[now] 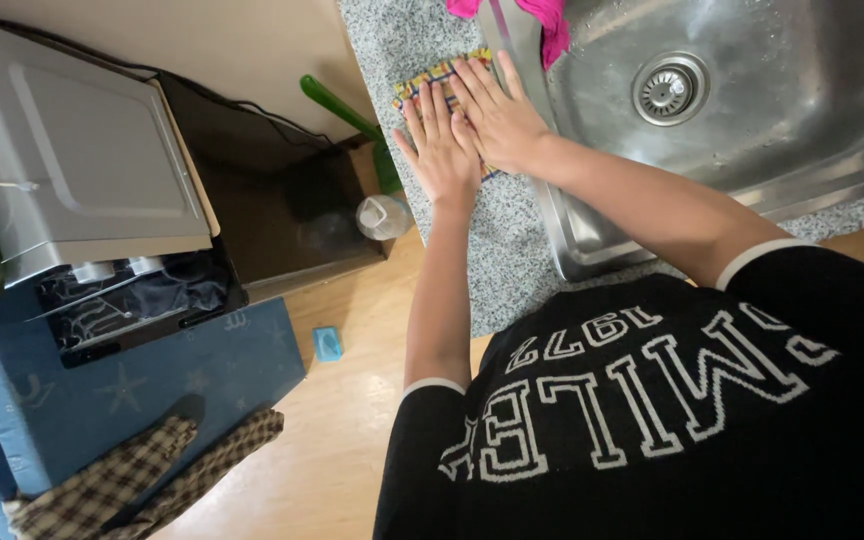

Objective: The person wipes a granite kitchen countertop with a patterned cloth, moving from the area beside the sink to the sink's edge. They then rinse the cloth under running water in the sink.

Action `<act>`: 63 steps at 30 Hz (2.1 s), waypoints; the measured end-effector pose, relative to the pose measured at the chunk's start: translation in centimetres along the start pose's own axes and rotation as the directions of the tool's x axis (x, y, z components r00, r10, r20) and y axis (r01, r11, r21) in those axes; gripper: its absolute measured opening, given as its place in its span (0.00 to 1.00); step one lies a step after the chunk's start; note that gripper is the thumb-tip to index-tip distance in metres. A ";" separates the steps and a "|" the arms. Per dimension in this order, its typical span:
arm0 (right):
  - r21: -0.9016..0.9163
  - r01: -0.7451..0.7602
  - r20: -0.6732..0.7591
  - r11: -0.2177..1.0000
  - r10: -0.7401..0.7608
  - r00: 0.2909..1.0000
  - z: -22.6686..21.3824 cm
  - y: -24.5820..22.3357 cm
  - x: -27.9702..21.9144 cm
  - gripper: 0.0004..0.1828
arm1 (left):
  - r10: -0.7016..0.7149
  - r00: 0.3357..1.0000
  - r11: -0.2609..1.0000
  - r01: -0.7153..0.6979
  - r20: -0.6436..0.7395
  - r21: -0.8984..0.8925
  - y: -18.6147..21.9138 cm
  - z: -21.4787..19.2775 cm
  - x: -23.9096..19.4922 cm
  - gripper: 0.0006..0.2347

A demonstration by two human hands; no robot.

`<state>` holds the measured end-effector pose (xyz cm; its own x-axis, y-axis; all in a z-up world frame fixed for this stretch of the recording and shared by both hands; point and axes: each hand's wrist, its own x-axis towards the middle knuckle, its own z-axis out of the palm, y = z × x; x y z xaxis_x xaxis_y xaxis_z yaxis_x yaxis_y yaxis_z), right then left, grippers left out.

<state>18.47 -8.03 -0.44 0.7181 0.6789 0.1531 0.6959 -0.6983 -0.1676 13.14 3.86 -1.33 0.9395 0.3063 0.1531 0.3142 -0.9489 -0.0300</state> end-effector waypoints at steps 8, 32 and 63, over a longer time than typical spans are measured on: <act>-0.058 0.007 0.027 0.998 -0.005 1.000 -0.1 0.2 0.7 0.38 | -0.002 1.000 1.000 0.002 0.005 0.016 -0.1 0.7 0.3 0.24; 0.008 0.257 -0.071 0.967 -0.255 0.964 0.0 -4.1 -11.5 0.37 | -0.046 0.990 0.990 0.027 -0.136 -0.138 0.3 -1.3 -16.0 0.29; 0.133 0.248 -0.082 0.960 -0.238 0.968 -2.1 -6.0 -17.2 0.32 | -0.135 0.979 0.984 0.114 -0.154 -0.140 2.6 -3.7 -20.8 0.30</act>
<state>1.93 -15.97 0.03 0.5296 0.8048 0.2681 0.8448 -0.4717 -0.2527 -6.10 -5.31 -0.92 0.8561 0.4165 0.3058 0.3971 -0.9090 0.1265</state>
